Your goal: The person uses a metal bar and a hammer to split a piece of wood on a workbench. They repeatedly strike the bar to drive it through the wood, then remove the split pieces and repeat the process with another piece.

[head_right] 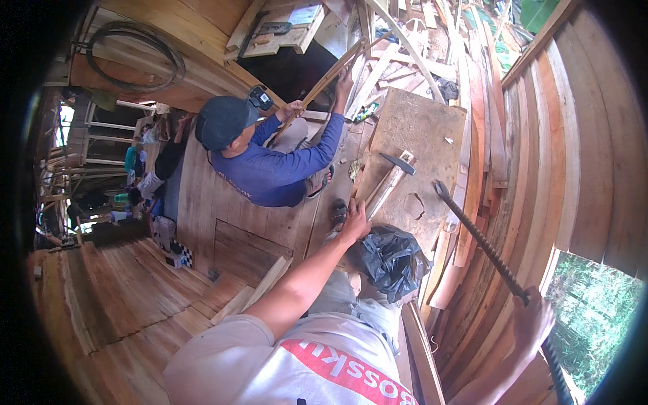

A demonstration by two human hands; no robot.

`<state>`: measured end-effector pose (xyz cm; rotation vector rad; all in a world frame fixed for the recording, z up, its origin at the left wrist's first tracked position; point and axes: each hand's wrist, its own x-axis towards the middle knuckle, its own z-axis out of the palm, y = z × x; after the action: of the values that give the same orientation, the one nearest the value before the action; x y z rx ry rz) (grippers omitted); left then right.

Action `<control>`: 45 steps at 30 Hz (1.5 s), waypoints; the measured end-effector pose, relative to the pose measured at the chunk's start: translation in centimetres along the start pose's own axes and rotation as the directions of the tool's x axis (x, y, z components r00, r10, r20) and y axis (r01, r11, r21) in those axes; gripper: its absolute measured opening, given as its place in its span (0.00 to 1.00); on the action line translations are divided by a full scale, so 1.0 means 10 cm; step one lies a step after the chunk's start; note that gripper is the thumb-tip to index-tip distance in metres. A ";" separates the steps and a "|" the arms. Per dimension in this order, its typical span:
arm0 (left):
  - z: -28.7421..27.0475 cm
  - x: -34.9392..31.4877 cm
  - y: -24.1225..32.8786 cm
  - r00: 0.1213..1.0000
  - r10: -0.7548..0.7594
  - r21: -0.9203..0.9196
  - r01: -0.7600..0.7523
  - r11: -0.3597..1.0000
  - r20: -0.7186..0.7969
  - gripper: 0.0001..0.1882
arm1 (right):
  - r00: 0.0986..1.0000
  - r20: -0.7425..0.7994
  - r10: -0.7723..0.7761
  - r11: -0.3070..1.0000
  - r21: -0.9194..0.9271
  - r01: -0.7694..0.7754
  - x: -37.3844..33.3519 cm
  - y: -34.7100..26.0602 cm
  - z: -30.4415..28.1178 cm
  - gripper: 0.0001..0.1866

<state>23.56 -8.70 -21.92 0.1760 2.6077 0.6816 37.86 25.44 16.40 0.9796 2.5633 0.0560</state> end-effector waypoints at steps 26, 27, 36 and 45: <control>-0.69 -0.62 -0.40 0.980 -0.098 -0.088 0.115 0.989 0.171 0.27 | 0.993 0.098 0.059 0.584 0.804 -0.114 -1.15 -0.22 2.51 0.12; -0.78 -0.76 -0.36 0.975 -0.118 -0.081 0.135 0.988 0.188 0.26 | 0.994 0.097 0.050 0.597 0.795 -0.108 -1.11 -0.23 2.48 0.12; -0.83 -1.46 -0.62 0.958 -0.142 -0.233 0.201 0.951 0.248 0.25 | 0.988 0.154 0.028 0.534 0.833 -0.145 -0.94 -0.25 2.77 0.11; -0.64 -1.51 -0.71 0.955 -0.164 -0.170 0.210 0.963 0.247 0.34 | 0.976 0.212 -0.052 0.649 0.750 -0.128 -0.91 -0.24 3.45 0.16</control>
<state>34.20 -21.14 -14.68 -0.0509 2.2848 0.7908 55.39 14.22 -12.62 1.2187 2.3396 -1.1586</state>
